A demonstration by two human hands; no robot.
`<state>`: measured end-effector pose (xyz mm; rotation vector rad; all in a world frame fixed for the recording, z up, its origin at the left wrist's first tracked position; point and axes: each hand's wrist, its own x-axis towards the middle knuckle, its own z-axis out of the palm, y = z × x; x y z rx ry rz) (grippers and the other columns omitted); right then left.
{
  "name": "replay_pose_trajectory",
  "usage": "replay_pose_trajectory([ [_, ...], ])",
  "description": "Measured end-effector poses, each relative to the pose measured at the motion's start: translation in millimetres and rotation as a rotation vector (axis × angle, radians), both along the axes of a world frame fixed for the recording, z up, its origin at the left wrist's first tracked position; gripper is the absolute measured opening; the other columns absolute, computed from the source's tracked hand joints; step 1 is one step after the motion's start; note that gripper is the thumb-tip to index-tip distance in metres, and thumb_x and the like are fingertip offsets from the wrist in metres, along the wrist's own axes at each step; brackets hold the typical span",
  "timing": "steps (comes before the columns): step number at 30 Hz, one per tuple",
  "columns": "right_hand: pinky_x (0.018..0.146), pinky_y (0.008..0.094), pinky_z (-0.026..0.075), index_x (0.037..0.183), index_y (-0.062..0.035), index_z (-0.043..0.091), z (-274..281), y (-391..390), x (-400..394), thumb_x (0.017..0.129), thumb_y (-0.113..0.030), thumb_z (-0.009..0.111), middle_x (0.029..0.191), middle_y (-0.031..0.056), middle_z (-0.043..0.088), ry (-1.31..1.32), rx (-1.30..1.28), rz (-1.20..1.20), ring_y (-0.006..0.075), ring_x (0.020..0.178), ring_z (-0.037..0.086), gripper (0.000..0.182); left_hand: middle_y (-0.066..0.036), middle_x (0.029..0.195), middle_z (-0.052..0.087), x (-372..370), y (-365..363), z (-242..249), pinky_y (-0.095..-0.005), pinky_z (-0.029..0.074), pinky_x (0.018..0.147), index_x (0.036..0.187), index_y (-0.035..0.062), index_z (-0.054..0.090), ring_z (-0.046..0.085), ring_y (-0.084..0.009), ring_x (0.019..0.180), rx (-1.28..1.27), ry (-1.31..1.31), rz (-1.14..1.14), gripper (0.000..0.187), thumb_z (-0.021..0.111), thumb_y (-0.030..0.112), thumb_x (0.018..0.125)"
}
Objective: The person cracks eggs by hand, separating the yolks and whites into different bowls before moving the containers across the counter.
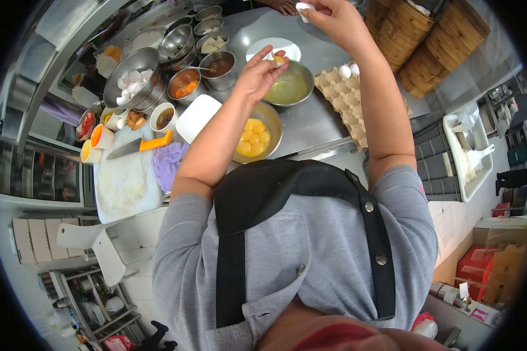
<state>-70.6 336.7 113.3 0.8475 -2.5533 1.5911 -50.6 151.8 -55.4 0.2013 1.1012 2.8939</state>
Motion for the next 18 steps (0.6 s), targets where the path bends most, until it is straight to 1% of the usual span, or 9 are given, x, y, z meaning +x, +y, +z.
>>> replay_pose_trajectory([
  [1, 0.069, 0.0254, 0.047, 0.103, 0.0002, 0.062, -20.8, 7.1, -14.5, 0.078, -0.021, 0.064, 0.083, 0.0066, 0.064, 0.271, -0.011, -0.018, 0.0119, 0.076, 0.059, 0.032, -0.024, 0.119, 0.044, 1.1, -0.1, 1.4, -0.0372, 0.041, 0.098, 0.13, -0.0031, 0.022, 0.051, -0.0321, 0.108, -0.018, 0.002, -0.004, 0.058, 0.047, -0.009, 0.078],
  [2, 0.069, 0.0254, 0.047, 0.103, 0.0002, 0.062, -32.2, 7.5, -19.2, 0.078, -0.021, 0.064, 0.083, 0.0066, 0.064, 0.271, -0.011, -0.019, 0.0119, 0.076, 0.059, 0.032, -0.024, 0.119, 0.044, 1.8, -0.1, 2.2, -0.0368, 0.041, 0.098, 0.13, -0.0029, 0.022, 0.052, -0.0314, 0.107, -0.037, 0.003, -0.007, 0.058, 0.047, -0.009, 0.078],
  [5, 0.068, 0.023, 0.046, 0.105, 0.0006, 0.061, -71.5, 7.6, -37.7, 0.079, -0.012, 0.061, 0.082, 0.0041, 0.063, 0.01, -0.079, 0.183, 0.01, 0.073, 0.057, 0.028, -0.023, 0.12, 0.045, 2.5, -1.2, 2.2, -0.0368, 0.041, 0.098, 0.131, -0.0031, 0.023, 0.052, -0.0314, 0.107, -0.051, 0.026, -0.029, 0.057, 0.047, -0.008, 0.079],
  [6, 0.068, 0.023, 0.046, 0.105, 0.0006, 0.061, -80.2, 6.7, -36.7, 0.079, -0.012, 0.061, 0.082, 0.0041, 0.063, 0.01, -0.083, 0.182, 0.01, 0.073, 0.057, 0.028, -0.023, 0.12, 0.045, 3.2, -0.7, 3.1, -0.0368, 0.041, 0.098, 0.131, -0.0031, 0.023, 0.052, -0.0314, 0.107, -0.055, 0.025, -0.03, 0.057, 0.047, -0.008, 0.079],
  [9, 0.067, 0.0243, 0.048, 0.105, 0.0012, 0.06, -103.0, 5.1, -37.8, 0.08, -0.013, 0.059, 0.082, 0.0058, 0.062, -0.201, -0.082, 0.198, 0.0098, 0.071, 0.057, 0.028, -0.022, 0.114, 0.05, 4.0, 1.7, 5.1, -0.0374, 0.044, 0.095, 0.134, -0.0052, 0.017, 0.054, -0.0293, 0.104, -0.088, 0.033, -0.041, 0.063, 0.049, -0.008, 0.08],
  [12, 0.067, 0.0243, 0.048, 0.106, 0.0008, 0.06, -116.8, 6.5, -35.4, 0.08, -0.013, 0.059, 0.085, 0.0063, 0.062, -0.231, -0.091, 0.162, 0.0103, 0.07, 0.057, 0.029, -0.021, 0.113, 0.051, 4.7, 4.0, 7.4, -0.036, 0.045, 0.094, 0.134, -0.0057, 0.019, 0.054, -0.0275, 0.103, -0.159, 0.031, -0.051, 0.063, 0.051, -0.007, 0.08],
  [14, 0.069, 0.0232, 0.048, 0.107, -0.0008, 0.06, -126.7, 7.3, -37.5, 0.081, -0.015, 0.059, 0.088, 0.0056, 0.062, -0.247, -0.084, 0.169, 0.0097, 0.072, 0.057, 0.03, -0.02, 0.116, 0.049, 5.2, 5.7, 9.9, -0.0338, 0.045, 0.094, 0.131, -0.0056, 0.024, 0.053, -0.0251, 0.106, -0.301, 0.028, -0.049, 0.057, 0.052, -0.005, 0.081],
  [16, 0.07, 0.0222, 0.047, 0.109, -0.0024, 0.06, -138.8, 7.5, -37.6, 0.083, -0.017, 0.06, 0.092, 0.0048, 0.062, -0.265, -0.073, 0.177, 0.0091, 0.075, 0.056, 0.03, -0.02, 0.116, 0.049, 5.9, 7.0, 12.8, -0.0331, 0.045, 0.094, 0.131, -0.0067, 0.023, 0.054, -0.0246, 0.105, -0.377, 0.008, -0.049, 0.058, 0.052, -0.004, 0.081],
  [18, 0.071, 0.0231, 0.048, 0.11, -0.0019, 0.058, -149.3, 5.8, -35.4, 0.084, -0.018, 0.06, 0.094, 0.0057, 0.062, -0.364, -0.163, 0.199, 0.0104, 0.079, 0.057, 0.031, -0.02, 0.116, 0.049, 5.4, 6.7, 13.3, -0.0325, 0.045, 0.094, 0.132, -0.0077, 0.022, 0.054, -0.024, 0.104, -0.452, -0.009, -0.045, 0.058, 0.052, -0.003, 0.082],
])
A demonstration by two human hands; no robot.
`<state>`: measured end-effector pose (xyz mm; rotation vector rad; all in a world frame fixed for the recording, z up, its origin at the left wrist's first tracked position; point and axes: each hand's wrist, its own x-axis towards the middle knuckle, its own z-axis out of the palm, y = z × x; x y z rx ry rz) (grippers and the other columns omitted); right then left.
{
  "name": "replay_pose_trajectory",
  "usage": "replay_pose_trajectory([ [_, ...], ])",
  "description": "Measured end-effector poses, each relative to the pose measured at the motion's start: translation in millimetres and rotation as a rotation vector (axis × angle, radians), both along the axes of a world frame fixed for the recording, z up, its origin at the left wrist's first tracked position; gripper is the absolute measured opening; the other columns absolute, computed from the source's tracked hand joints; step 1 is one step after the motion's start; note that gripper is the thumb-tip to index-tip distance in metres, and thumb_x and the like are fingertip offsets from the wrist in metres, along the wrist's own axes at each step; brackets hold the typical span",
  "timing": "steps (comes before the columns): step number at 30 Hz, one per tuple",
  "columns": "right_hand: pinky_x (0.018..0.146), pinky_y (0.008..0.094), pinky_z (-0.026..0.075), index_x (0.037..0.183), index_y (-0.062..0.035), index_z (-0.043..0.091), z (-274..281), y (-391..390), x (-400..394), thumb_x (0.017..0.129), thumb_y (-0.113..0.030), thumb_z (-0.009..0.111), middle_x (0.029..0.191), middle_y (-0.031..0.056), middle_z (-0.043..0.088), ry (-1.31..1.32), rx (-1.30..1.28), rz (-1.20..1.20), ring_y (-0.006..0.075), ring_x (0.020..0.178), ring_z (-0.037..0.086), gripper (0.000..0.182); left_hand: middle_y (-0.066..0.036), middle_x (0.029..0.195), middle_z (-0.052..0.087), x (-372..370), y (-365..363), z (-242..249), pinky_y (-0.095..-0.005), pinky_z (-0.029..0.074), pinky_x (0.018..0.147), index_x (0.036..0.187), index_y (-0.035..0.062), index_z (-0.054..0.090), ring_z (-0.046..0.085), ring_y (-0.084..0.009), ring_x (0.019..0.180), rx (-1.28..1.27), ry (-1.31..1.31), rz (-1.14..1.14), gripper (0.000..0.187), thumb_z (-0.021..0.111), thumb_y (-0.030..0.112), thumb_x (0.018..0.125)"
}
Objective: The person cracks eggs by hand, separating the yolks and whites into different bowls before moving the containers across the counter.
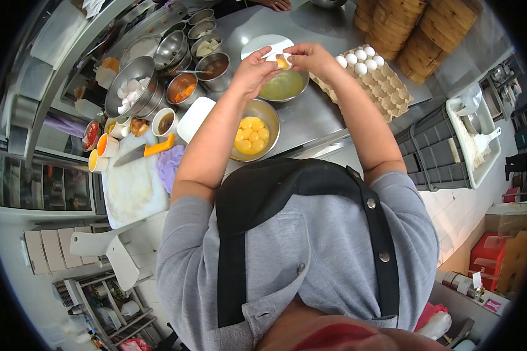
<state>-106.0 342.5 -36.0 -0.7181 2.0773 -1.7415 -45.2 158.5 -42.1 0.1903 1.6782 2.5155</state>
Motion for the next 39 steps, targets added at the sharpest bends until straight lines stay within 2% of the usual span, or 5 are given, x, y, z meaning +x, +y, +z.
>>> replay_pose_trajectory([
  [12, 0.083, 0.0256, 0.052, 0.113, 0.0085, 0.049, -18.0, 12.2, -3.4, 0.086, -0.008, 0.054, 0.104, 0.015, 0.058, -0.548, -0.525, 0.011, 0.0204, 0.095, 0.059, 0.031, -0.021, 0.108, 0.052, -11.7, -14.6, -25.2, -0.0302, 0.049, 0.088, 0.125, -0.0119, 0.033, 0.055, -0.0242, 0.103, 0.044, -0.257, 0.105, 0.05, 0.052, 0.001, 0.081],
  [15, 0.083, 0.0261, 0.052, 0.11, 0.0084, 0.049, 4.7, 19.9, -6.4, 0.086, -0.007, 0.054, 0.103, 0.0151, 0.058, -0.521, -0.591, 0.041, 0.0215, 0.094, 0.06, 0.03, -0.017, 0.115, 0.051, -8.8, -5.0, -31.4, -0.0367, 0.046, 0.086, 0.128, 0.0029, 0.04, 0.054, -0.0286, 0.104, -1.139, 0.14, 0.197, 0.058, 0.055, -0.002, 0.072],
  [22, 0.086, 0.027, 0.051, 0.111, 0.0095, 0.048, 16.1, 26.1, -3.5, 0.087, -0.01, 0.054, 0.105, 0.0177, 0.057, -0.455, -0.653, 0.02, 0.0241, 0.094, 0.059, 0.032, -0.016, 0.118, 0.05, -17.4, -5.2, -40.2, -0.0373, 0.04, 0.095, 0.13, 0.0093, 0.039, 0.047, -0.0335, 0.111, -1.628, 0.451, 0.091, 0.064, 0.052, -0.003, 0.069],
  [29, 0.084, 0.0265, 0.052, 0.112, 0.0094, 0.048, 0.3, 20.2, 1.9, 0.086, -0.009, 0.055, 0.103, 0.0162, 0.057, -0.506, -0.557, -0.023, 0.0233, 0.095, 0.059, 0.033, -0.014, 0.116, 0.05, -9.9, -9.5, -17.1, -0.0298, 0.051, 0.082, 0.133, -0.0003, 0.03, 0.057, -0.0215, 0.097, -0.439, -0.045, 0.101, 0.055, 0.049, 0.002, 0.081],
  [39, 0.081, 0.0272, 0.052, 0.107, 0.0079, 0.053, -10.8, 0.6, 5.7, 0.084, -0.006, 0.057, 0.098, 0.0126, 0.061, -0.54, -0.463, 0.011, 0.019, 0.091, 0.06, 0.027, -0.019, 0.12, 0.045, 11.5, -21.6, -11.8, -0.0395, 0.048, 0.089, 0.136, -0.0019, 0.018, 0.055, -0.0333, 0.103, 0.04, -0.159, -0.037, 0.058, 0.044, 0.0, 0.084],
])
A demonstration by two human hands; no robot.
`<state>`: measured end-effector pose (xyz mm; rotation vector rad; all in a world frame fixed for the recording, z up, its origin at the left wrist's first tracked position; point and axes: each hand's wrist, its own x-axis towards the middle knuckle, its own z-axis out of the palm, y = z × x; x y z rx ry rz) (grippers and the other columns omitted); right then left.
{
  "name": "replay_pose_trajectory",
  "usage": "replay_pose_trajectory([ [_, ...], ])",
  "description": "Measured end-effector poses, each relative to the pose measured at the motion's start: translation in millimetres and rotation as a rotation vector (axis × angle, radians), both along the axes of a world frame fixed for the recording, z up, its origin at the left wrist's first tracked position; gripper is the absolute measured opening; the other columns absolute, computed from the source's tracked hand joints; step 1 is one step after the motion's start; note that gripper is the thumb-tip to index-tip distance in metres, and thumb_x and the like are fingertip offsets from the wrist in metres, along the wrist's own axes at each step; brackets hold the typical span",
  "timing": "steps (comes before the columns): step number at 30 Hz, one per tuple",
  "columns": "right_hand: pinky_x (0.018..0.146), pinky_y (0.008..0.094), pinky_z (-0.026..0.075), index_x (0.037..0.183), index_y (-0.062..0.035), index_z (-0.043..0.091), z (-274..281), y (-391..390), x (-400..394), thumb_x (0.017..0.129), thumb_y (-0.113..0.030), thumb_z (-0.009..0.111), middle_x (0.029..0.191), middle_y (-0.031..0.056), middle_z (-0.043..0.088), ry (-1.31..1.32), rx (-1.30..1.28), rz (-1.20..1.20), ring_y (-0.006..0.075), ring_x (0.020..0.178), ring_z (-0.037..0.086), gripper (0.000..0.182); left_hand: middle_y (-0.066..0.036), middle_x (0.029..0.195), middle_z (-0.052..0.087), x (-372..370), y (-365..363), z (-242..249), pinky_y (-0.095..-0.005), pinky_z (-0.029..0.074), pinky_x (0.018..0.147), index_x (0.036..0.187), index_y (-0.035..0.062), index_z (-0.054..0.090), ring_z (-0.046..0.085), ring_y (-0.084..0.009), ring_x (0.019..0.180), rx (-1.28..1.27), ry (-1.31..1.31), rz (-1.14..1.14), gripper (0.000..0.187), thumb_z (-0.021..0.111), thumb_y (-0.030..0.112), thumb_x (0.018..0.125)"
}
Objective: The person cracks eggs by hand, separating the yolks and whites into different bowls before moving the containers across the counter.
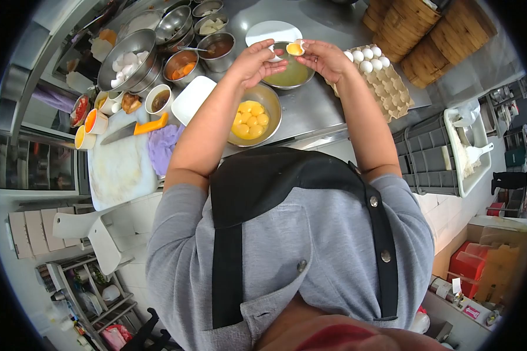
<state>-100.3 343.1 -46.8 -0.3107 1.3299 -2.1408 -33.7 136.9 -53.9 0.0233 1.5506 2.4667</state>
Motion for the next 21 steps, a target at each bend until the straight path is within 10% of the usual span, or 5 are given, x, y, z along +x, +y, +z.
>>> replay_pose_trajectory([
  [6, 0.083, 0.027, 0.05, 0.109, 0.0062, 0.054, -13.1, -13.0, 3.3, 0.085, -0.006, 0.056, 0.099, 0.0113, 0.061, 0.003, -0.018, 0.025, 0.0177, 0.091, 0.06, 0.027, -0.022, 0.122, 0.04, 6.7, 2.8, 4.0, -0.0425, 0.048, 0.09, 0.137, -0.0016, 0.012, 0.052, -0.0402, 0.105, 0.225, -0.007, -0.013, 0.061, 0.042, 0.0, 0.085],
  [11, 0.083, 0.0268, 0.05, 0.108, 0.0064, 0.054, -19.1, -12.9, 11.2, 0.085, -0.007, 0.057, 0.098, 0.0105, 0.061, -0.027, 0.014, -0.003, 0.0168, 0.089, 0.06, 0.027, -0.018, 0.108, 0.05, -3.6, 4.7, -10.5, -0.0403, 0.047, 0.09, 0.116, -0.0071, 0.04, 0.056, -0.0298, 0.098, 0.21, -0.033, 0.153, 0.035, 0.048, 0.0, 0.082],
  [21, 0.084, 0.0255, 0.05, 0.115, 0.0069, 0.048, -5.8, 3.2, 24.5, 0.084, -0.009, 0.058, 0.102, 0.0108, 0.058, -0.018, -0.092, 0.008, 0.0168, 0.091, 0.057, 0.036, -0.017, 0.103, 0.052, -50.1, -6.2, -40.6, -0.0328, 0.048, 0.089, 0.103, -0.0091, 0.046, 0.055, -0.0245, 0.097, 0.132, -0.132, 0.308, 0.025, 0.049, 0.005, 0.084],
])
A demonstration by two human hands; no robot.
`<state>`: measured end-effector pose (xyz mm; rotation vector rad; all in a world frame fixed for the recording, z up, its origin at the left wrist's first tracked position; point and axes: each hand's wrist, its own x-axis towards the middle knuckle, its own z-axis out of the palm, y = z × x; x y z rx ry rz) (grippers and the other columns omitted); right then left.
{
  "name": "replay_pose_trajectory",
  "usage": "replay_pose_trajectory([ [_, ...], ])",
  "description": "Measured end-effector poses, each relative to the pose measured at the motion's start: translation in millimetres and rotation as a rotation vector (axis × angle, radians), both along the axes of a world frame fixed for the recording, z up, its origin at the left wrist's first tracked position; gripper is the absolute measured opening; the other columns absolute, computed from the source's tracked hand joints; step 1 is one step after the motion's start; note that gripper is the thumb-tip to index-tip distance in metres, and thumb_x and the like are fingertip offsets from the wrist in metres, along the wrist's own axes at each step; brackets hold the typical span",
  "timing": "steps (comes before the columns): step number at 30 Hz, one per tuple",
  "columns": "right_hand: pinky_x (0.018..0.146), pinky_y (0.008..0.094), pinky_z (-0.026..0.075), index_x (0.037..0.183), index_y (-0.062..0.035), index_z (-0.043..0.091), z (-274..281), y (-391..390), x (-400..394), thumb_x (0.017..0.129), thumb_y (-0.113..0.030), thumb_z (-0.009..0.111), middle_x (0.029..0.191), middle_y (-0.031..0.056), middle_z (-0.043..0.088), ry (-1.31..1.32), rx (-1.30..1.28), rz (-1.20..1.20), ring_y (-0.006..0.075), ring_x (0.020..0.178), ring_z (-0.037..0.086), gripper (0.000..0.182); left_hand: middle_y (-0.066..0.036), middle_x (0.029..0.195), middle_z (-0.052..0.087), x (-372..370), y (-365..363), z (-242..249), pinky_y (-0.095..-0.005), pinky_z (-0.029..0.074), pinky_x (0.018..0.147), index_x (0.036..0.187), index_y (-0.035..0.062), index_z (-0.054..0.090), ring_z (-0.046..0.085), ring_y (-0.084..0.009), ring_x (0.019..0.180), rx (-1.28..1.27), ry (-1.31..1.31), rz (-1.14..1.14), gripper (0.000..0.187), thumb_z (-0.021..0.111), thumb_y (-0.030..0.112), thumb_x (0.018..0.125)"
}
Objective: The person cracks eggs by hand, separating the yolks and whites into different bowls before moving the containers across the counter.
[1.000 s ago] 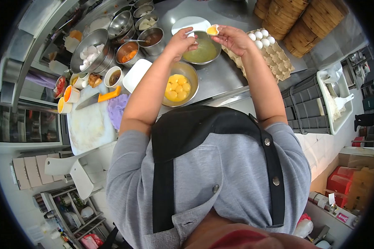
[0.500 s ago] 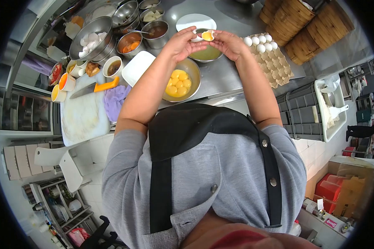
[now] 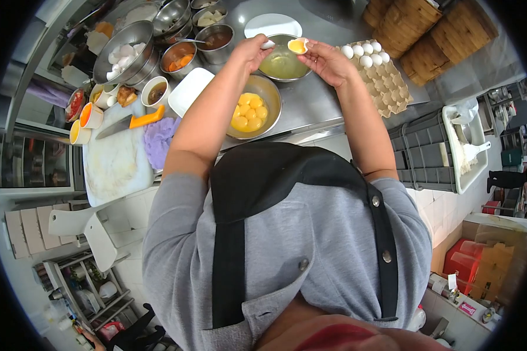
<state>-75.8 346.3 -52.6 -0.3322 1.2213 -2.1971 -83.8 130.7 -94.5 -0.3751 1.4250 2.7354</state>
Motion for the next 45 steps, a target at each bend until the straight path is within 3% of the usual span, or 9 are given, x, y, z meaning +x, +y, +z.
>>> replay_pose_trajectory([
  [6, 0.085, 0.0275, 0.051, 0.115, 0.0058, 0.049, 11.8, -3.8, 22.4, 0.087, -0.013, 0.055, 0.106, 0.0127, 0.058, 0.028, 0.018, 0.107, 0.0188, 0.095, 0.059, 0.035, -0.012, 0.105, 0.059, 7.1, 0.3, -7.3, -0.0288, 0.048, 0.078, 0.125, 0.0055, 0.046, 0.058, -0.017, 0.09, -1.28, 0.166, -0.126, 0.051, 0.06, 0.019, 0.077],
  [10, 0.084, 0.0285, 0.048, 0.113, 0.0027, 0.054, 1.9, -18.8, 47.9, 0.083, -0.014, 0.06, 0.108, 0.0116, 0.058, 0.125, 0.142, 0.198, 0.0176, 0.094, 0.058, 0.035, -0.015, 0.104, 0.059, 20.2, -0.1, 12.4, -0.0281, 0.049, 0.074, 0.126, 0.007, 0.046, 0.06, -0.0168, 0.084, -1.507, 0.421, -0.032, 0.053, 0.059, 0.018, 0.075],
  [13, 0.083, 0.0277, 0.046, 0.109, -0.0062, 0.06, -14.4, -37.2, 65.2, 0.081, -0.005, 0.057, 0.104, 0.0065, 0.056, 0.926, 0.721, 0.171, 0.0156, 0.091, 0.058, 0.029, -0.015, 0.105, 0.058, 31.6, -8.0, 32.1, -0.0295, 0.049, 0.08, 0.126, 0.0056, 0.044, 0.057, -0.02, 0.099, -1.084, 0.364, 0.033, 0.051, 0.052, 0.007, 0.076],
  [16, 0.082, 0.0267, 0.046, 0.11, -0.0073, 0.06, -20.2, -42.9, 69.7, 0.079, -0.003, 0.057, 0.105, 0.0066, 0.054, 1.014, 0.67, 0.255, 0.0161, 0.094, 0.056, 0.031, -0.009, 0.116, 0.05, 52.3, -26.2, 35.3, -0.0343, 0.049, 0.081, 0.129, 0.0069, 0.037, 0.055, -0.0207, 0.095, -0.334, 0.413, -0.07, 0.049, 0.053, 0.006, 0.083],
  [21, 0.077, 0.0276, 0.047, 0.11, -0.005, 0.058, 14.4, -41.8, 76.0, 0.079, -0.004, 0.058, 0.106, 0.0084, 0.054, 1.085, 0.459, 0.023, 0.0184, 0.093, 0.057, 0.031, -0.013, 0.118, 0.051, 94.2, -36.3, 43.6, -0.0388, 0.049, 0.087, 0.128, 0.0036, 0.038, 0.056, -0.0234, 0.102, -0.16, 0.223, -0.13, 0.054, 0.041, -0.006, 0.075],
  [32, 0.083, 0.0304, 0.045, 0.109, -0.0052, 0.056, 1.3, -51.5, 74.0, 0.083, -0.021, 0.06, 0.104, 0.0103, 0.058, 0.919, 0.353, -0.227, 0.0188, 0.103, 0.053, 0.031, -0.02, 0.118, 0.049, 124.9, -40.7, 32.0, -0.0397, 0.041, 0.096, 0.12, -0.0028, 0.046, 0.048, -0.0328, 0.111, 0.508, 0.316, -0.323, 0.052, 0.062, 0.01, 0.072],
  [38, 0.077, 0.0315, 0.048, 0.103, -0.0027, 0.06, -4.1, 15.5, 23.7, 0.082, -0.019, 0.06, 0.099, 0.0119, 0.06, 0.834, 0.53, -0.336, 0.0198, 0.088, 0.059, 0.027, -0.021, 0.117, 0.05, 120.0, -177.8, 109.9, -0.0414, 0.038, 0.097, 0.121, -0.0032, 0.042, 0.049, -0.0324, 0.109, -0.128, 0.544, 0.264, 0.049, 0.054, 0.017, 0.079],
  [43, 0.076, 0.0357, 0.048, 0.101, -0.0095, 0.063, -44.1, 100.8, -58.2, 0.079, -0.014, 0.057, 0.096, 0.0131, 0.063, 0.798, 1.051, -0.708, 0.0264, 0.087, 0.061, 0.023, -0.022, 0.124, 0.046, 108.3, -295.2, 116.0, -0.0373, 0.038, 0.095, 0.13, 0.0003, 0.037, 0.047, -0.0292, 0.114, -1.024, 0.175, 0.701, 0.062, 0.058, 0.03, 0.08],
  [45, 0.084, 0.037, 0.046, 0.106, -0.0112, 0.062, -34.7, 129.0, -67.9, 0.077, -0.013, 0.058, 0.103, 0.0142, 0.061, 0.698, 1.315, -0.755, 0.0287, 0.098, 0.058, 0.03, -0.021, 0.126, 0.045, 105.1, -317.7, 101.6, -0.035, 0.038, 0.093, 0.129, 0.0003, 0.039, 0.046, -0.0256, 0.115, -1.941, -0.078, 0.783, 0.063, 0.061, 0.03, 0.078],
])
